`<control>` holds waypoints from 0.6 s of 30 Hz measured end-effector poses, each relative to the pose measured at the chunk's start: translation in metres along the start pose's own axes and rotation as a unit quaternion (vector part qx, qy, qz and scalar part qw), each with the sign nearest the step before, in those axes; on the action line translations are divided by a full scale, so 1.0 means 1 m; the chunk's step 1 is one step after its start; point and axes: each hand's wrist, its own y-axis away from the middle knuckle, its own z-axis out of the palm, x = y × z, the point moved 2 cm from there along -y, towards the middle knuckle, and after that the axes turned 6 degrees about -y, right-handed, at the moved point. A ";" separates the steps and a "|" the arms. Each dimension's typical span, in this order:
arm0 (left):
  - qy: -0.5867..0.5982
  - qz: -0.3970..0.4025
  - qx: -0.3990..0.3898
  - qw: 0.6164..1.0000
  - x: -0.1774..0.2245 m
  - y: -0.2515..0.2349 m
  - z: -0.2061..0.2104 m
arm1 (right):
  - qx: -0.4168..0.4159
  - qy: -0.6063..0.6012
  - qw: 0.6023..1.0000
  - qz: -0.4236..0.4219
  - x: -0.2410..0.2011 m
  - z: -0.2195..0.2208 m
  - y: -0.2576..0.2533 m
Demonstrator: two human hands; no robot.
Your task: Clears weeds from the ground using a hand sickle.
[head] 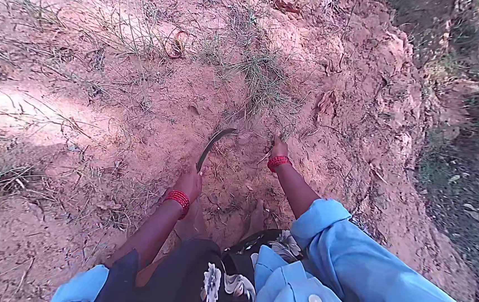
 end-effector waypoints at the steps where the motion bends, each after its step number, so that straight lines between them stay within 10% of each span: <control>1: 0.001 -0.009 -0.006 1.000 -0.010 0.010 0.007 | 0.008 0.024 1.000 -0.006 0.002 -0.003 0.001; 7: 0.059 0.054 0.138 0.987 -0.057 0.045 0.014 | -0.019 0.300 0.943 -0.146 0.003 -0.009 0.007; 13: 0.135 0.046 0.313 0.939 -0.086 0.037 -0.001 | -0.221 0.590 0.739 -0.239 0.014 0.041 -0.016; 18: 0.159 0.056 0.348 0.922 -0.107 0.035 0.006 | -0.254 0.612 0.665 -0.345 -0.019 0.092 -0.008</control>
